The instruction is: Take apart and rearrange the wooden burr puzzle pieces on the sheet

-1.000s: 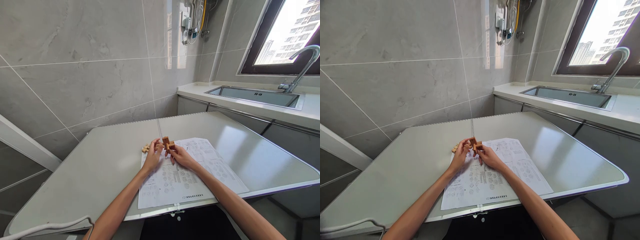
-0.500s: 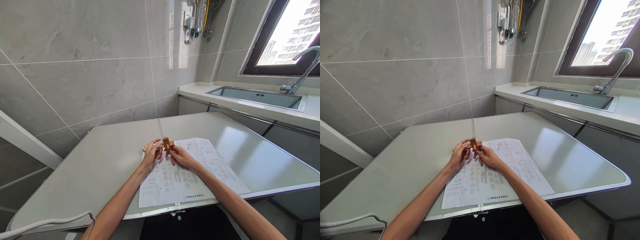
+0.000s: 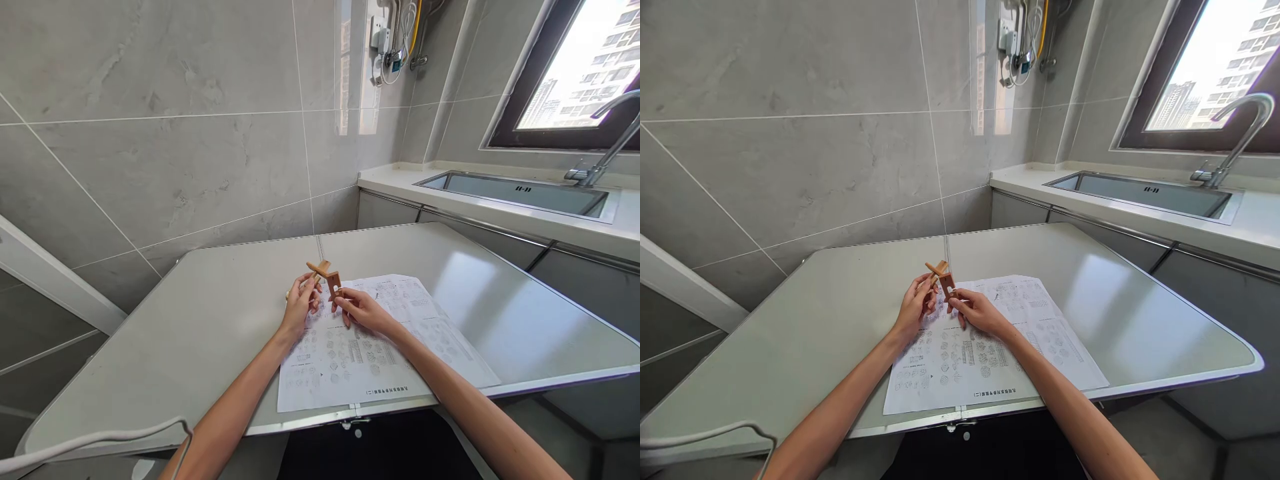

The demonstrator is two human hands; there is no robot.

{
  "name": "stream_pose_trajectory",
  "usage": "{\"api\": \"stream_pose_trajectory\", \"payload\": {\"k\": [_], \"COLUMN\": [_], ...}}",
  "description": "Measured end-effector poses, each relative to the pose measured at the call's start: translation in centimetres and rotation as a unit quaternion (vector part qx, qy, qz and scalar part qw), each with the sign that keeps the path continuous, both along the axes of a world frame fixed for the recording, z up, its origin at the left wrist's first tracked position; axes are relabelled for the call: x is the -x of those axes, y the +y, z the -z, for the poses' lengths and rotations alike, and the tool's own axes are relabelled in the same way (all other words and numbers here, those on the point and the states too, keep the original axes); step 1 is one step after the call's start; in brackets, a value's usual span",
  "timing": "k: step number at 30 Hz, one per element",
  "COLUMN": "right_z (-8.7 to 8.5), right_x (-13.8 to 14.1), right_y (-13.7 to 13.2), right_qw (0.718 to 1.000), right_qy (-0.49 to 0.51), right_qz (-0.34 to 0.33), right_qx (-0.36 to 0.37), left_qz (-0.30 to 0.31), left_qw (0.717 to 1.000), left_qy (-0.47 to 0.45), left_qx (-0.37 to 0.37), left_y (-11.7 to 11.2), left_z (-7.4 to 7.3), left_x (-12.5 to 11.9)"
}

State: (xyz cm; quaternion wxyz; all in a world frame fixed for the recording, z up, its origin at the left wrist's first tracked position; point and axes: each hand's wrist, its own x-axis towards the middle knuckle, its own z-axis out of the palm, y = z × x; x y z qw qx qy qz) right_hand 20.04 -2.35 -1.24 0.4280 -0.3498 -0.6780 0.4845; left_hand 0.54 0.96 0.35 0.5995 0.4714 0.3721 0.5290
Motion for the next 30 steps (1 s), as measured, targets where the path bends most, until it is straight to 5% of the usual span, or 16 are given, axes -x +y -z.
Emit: {"api": "stream_pose_trajectory", "payload": {"k": [10, 21, 30], "right_z": [0.5, 0.7, 1.1], "right_x": [-0.3, -0.1, 0.0], "right_y": [0.3, 0.0, 0.1], "right_qw": [0.992, 0.955, 0.948], "right_qy": [-0.075, -0.234, -0.247], "right_qz": [0.098, 0.115, 0.091], "right_qx": [-0.028, -0.140, -0.176], "left_qz": [-0.033, -0.029, -0.013], "left_qw": [0.999, 0.999, 0.998], "left_qy": [-0.004, 0.009, 0.049], "left_qx": [-0.023, -0.020, -0.048], "left_y": [0.3, 0.3, -0.1], "left_z": [-0.1, 0.0, 0.0], "left_x": [0.2, 0.3, 0.1]}}
